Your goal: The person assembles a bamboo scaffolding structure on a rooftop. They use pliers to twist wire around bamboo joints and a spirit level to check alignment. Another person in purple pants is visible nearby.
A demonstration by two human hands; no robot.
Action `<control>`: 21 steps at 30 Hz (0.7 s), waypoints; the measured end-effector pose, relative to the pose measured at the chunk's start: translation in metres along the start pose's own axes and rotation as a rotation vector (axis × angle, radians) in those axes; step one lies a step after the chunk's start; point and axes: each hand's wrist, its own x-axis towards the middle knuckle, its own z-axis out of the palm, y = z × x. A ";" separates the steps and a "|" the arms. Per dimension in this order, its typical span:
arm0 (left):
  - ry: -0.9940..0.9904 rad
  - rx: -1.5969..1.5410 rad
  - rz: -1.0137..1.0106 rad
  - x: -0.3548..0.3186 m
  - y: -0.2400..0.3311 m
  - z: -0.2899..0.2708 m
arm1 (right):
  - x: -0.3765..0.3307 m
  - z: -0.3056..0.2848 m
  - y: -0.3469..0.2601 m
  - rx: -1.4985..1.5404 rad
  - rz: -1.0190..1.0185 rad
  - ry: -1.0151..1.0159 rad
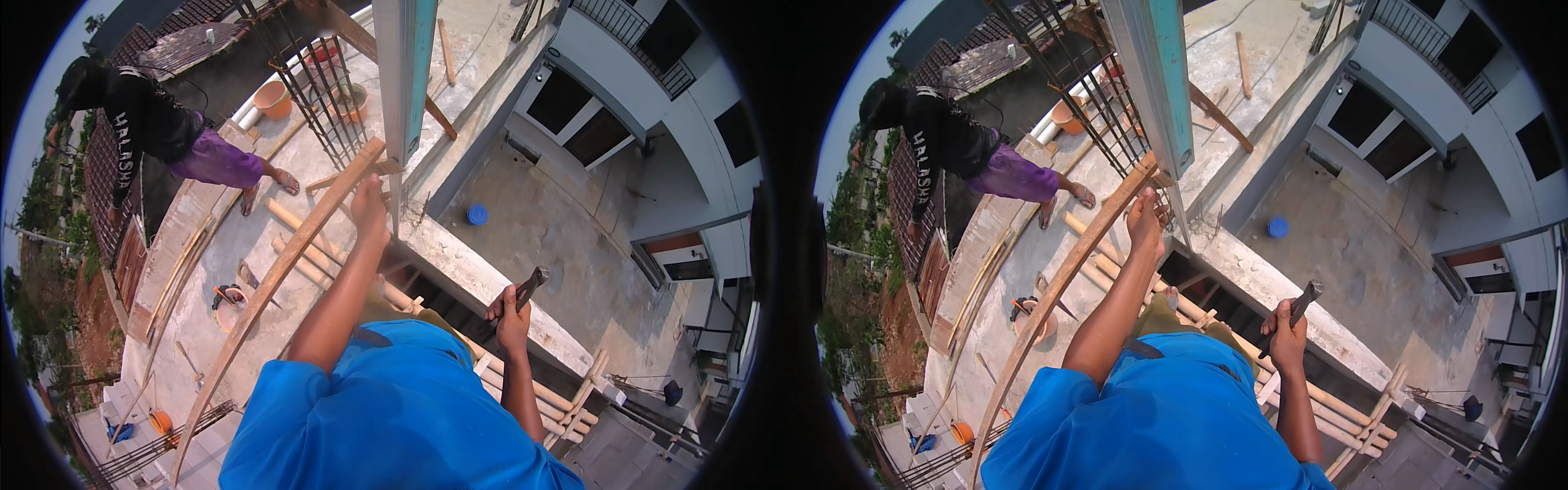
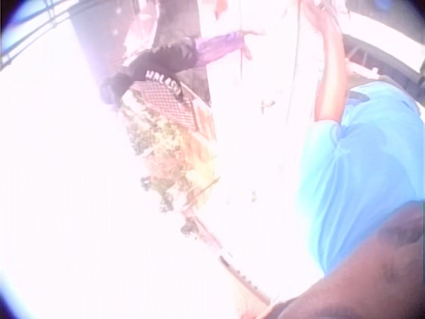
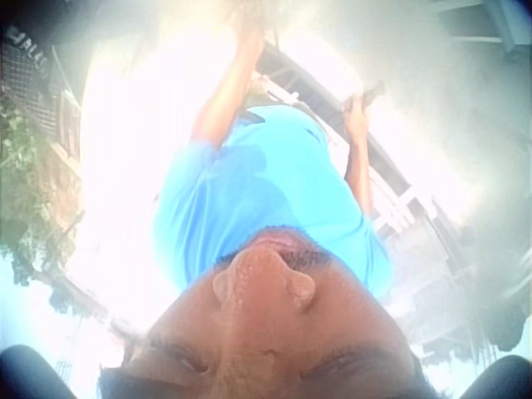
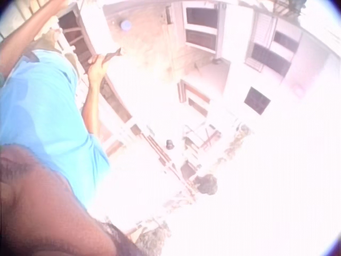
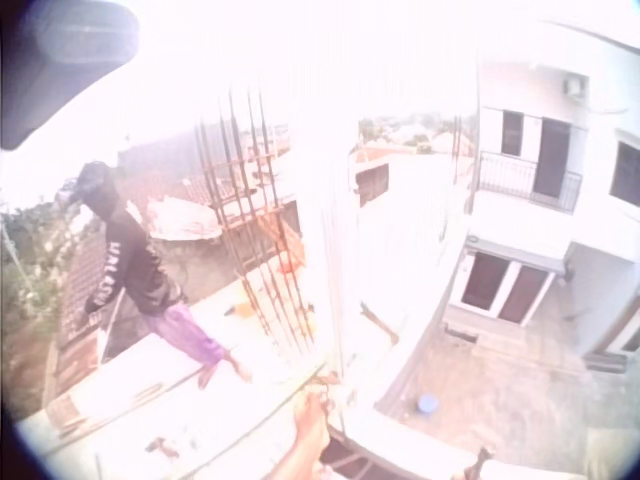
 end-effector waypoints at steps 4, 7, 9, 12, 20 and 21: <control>0.037 0.006 0.124 0.013 -0.013 0.014 | -0.022 -0.047 0.036 -0.068 0.032 0.181; -0.010 0.087 0.219 0.032 -0.028 -0.003 | -0.034 -0.066 0.055 -0.137 0.061 0.260; -0.081 0.113 0.235 0.034 -0.030 -0.005 | -0.041 -0.081 0.065 -0.170 0.082 0.288; -0.189 0.136 0.248 0.030 -0.024 -0.004 | -0.044 -0.099 0.077 -0.185 0.096 0.334; -0.321 0.089 0.339 0.051 -0.031 -0.022 | -0.031 -0.099 0.077 -0.309 0.138 0.308; -0.323 0.024 0.288 0.051 -0.032 -0.019 | -0.029 -0.100 0.077 -0.309 0.146 0.300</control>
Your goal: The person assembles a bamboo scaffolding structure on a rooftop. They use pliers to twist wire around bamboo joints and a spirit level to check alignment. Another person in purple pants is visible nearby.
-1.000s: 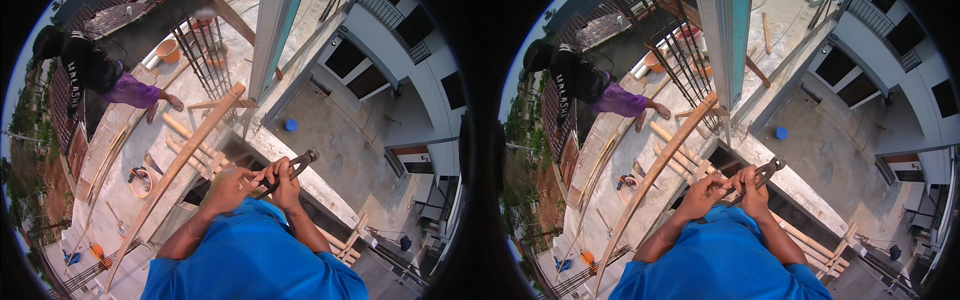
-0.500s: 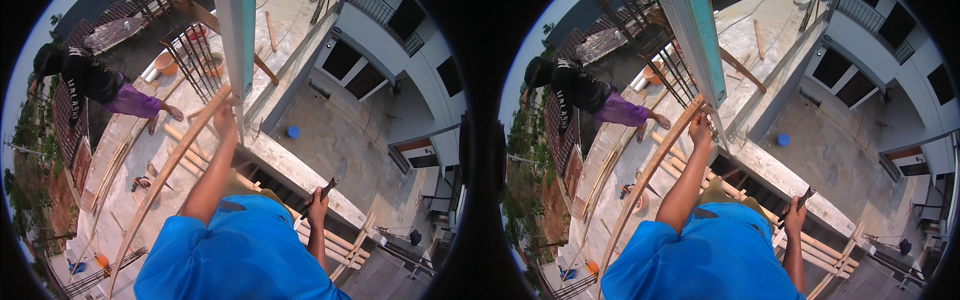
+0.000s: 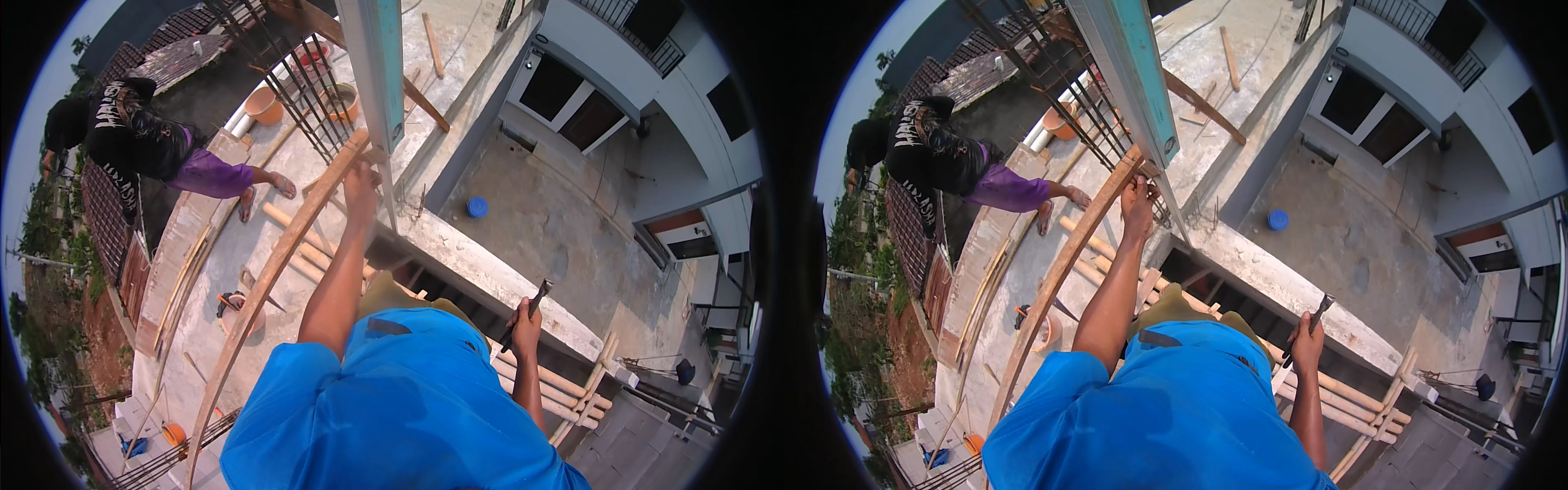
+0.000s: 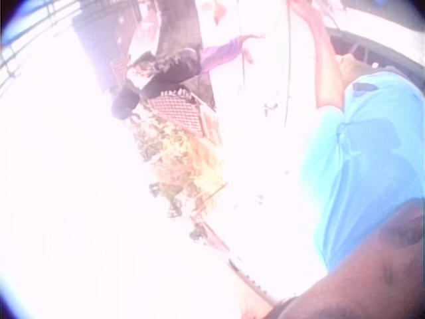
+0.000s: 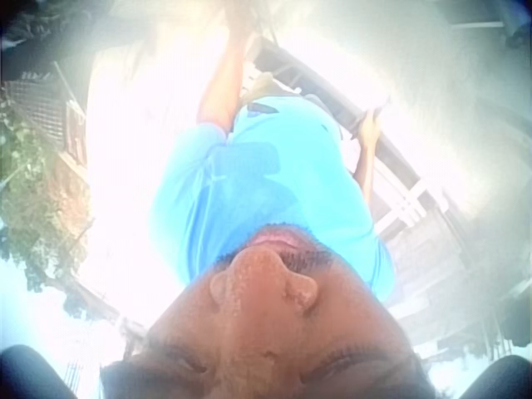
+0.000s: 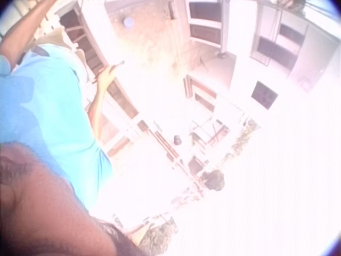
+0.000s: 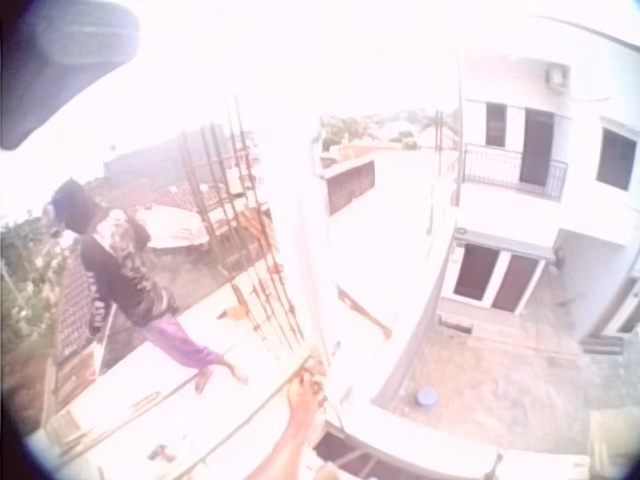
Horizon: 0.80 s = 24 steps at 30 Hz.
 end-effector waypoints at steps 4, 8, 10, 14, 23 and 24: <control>0.079 -0.274 -0.123 -0.004 -0.002 0.014 | 0.006 0.003 0.014 -0.059 -0.037 -0.023; 0.175 -0.420 -0.193 -0.010 0.002 0.026 | 0.003 0.010 0.015 -0.125 -0.051 -0.031; 0.225 -0.424 -0.197 -0.009 0.002 0.026 | 0.003 0.015 0.017 -0.128 -0.049 -0.044; 0.420 -0.357 -0.292 -0.027 0.016 0.036 | -0.002 0.018 0.018 -0.086 0.027 -0.093; 0.154 0.825 0.019 0.019 0.158 -0.001 | -0.006 0.027 0.034 -0.326 0.091 -0.119; 0.140 0.780 -0.011 0.042 0.152 -0.014 | -0.001 0.030 0.046 -0.372 0.056 -0.132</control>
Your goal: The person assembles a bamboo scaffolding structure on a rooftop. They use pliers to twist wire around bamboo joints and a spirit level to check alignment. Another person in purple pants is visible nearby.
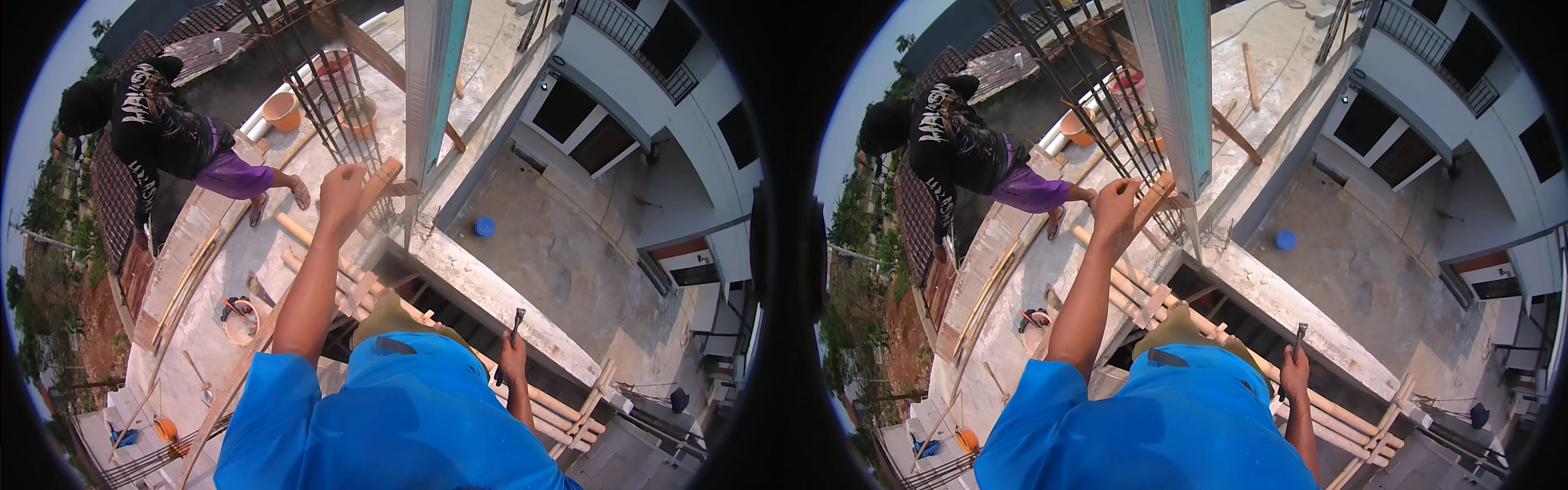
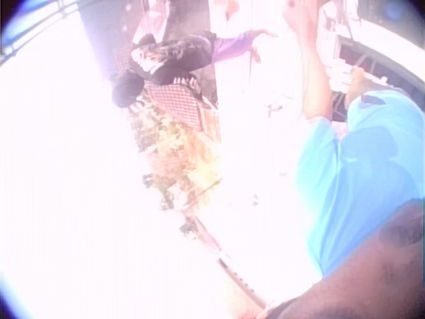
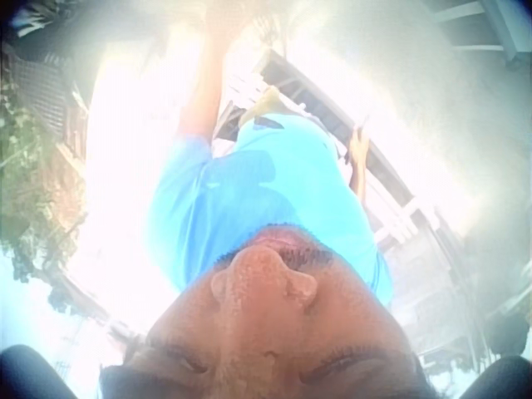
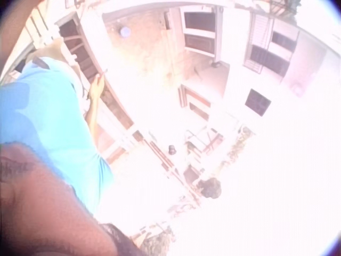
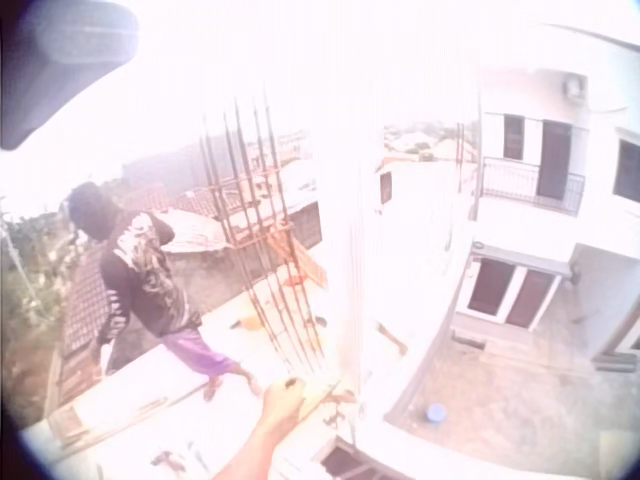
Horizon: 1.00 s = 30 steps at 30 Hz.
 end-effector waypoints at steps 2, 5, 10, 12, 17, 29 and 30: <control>-0.276 0.028 -0.307 0.049 -0.027 -0.002 | 0.008 0.009 0.000 -0.095 -0.062 -0.026; -0.529 0.045 -0.470 0.066 -0.034 0.001 | -0.011 0.020 -0.050 -0.262 -0.090 -0.050; -0.610 -0.052 -0.443 0.076 -0.062 0.007 | -0.022 0.050 -0.041 -0.227 -0.035 -0.055; -0.632 -0.035 -0.370 0.077 -0.070 0.012 | -0.028 0.063 -0.039 -0.233 -0.004 -0.059; -0.740 -0.010 -0.357 0.086 -0.091 0.019 | -0.037 0.092 -0.037 -0.167 0.141 -0.084; -1.138 -0.136 -0.078 0.136 -0.092 0.005 | -0.050 0.126 -0.079 -0.268 0.163 -0.034; -1.159 -0.235 -0.117 0.137 -0.096 0.002 | -0.051 0.129 -0.088 -0.279 0.184 -0.030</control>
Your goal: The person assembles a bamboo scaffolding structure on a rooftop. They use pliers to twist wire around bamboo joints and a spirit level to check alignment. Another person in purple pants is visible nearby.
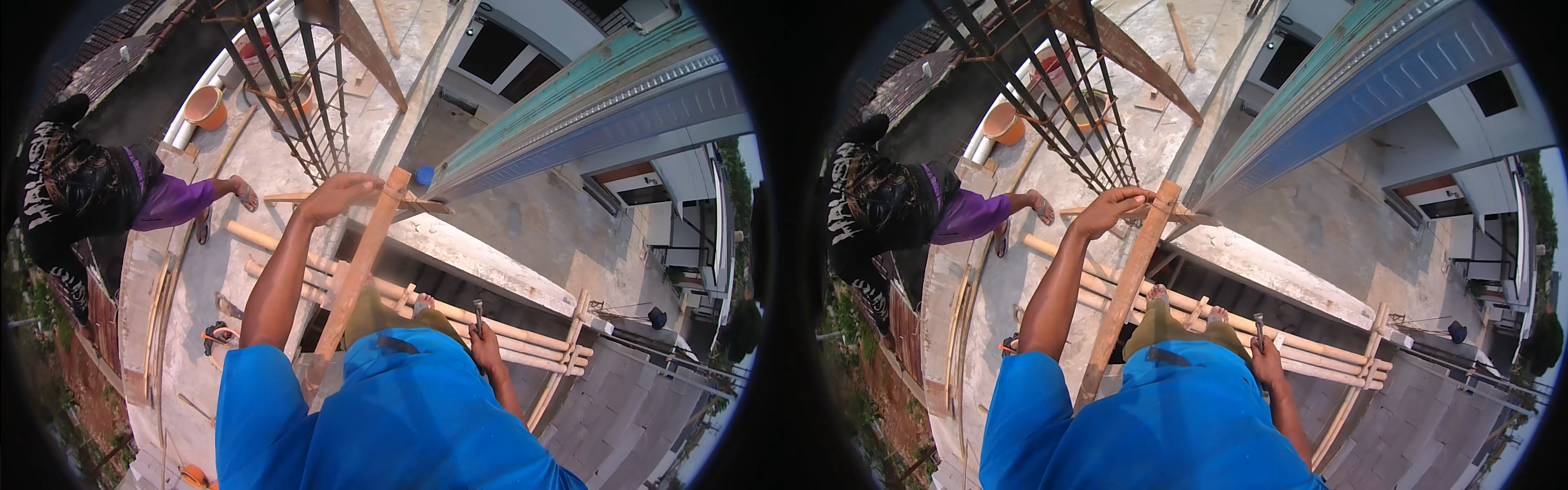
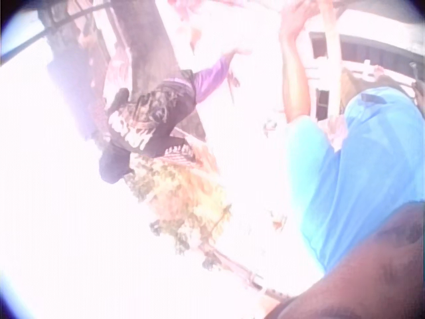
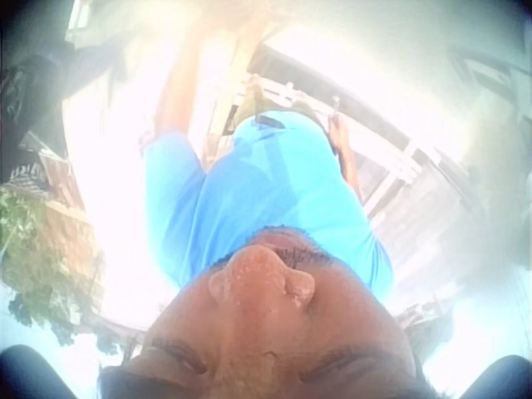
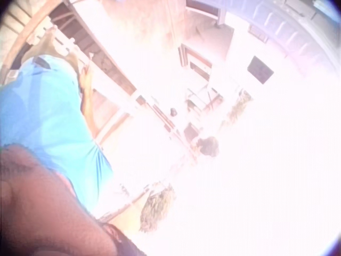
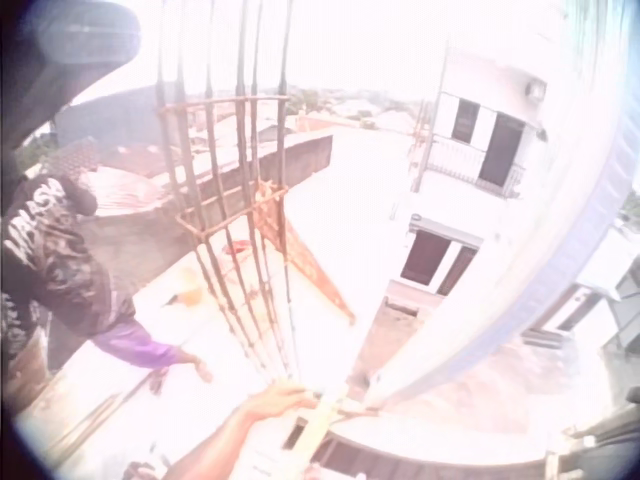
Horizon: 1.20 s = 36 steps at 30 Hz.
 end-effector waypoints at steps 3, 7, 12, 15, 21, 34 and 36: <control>-0.026 -0.101 0.043 -0.003 -0.016 -0.001 | -0.008 -0.001 -0.016 -0.006 0.016 0.029; 0.028 -0.161 0.050 0.020 -0.036 -0.002 | -0.013 0.003 -0.023 0.009 0.076 0.010; 0.024 0.053 0.028 0.075 -0.029 -0.004 | -0.025 0.006 -0.031 -0.034 0.118 0.010; -0.078 0.190 0.030 0.110 -0.034 0.003 | -0.022 0.011 -0.031 -0.043 0.084 0.021; -0.423 0.385 -0.052 0.141 -0.015 0.007 | -0.020 0.011 -0.050 -0.043 0.060 -0.009; 0.413 -0.021 -0.007 -0.070 0.098 0.078 | 0.006 -0.010 -0.194 0.178 -0.452 -0.109; 0.242 -0.373 -0.130 -0.101 0.106 0.127 | 0.018 -0.009 -0.197 0.157 -0.493 -0.130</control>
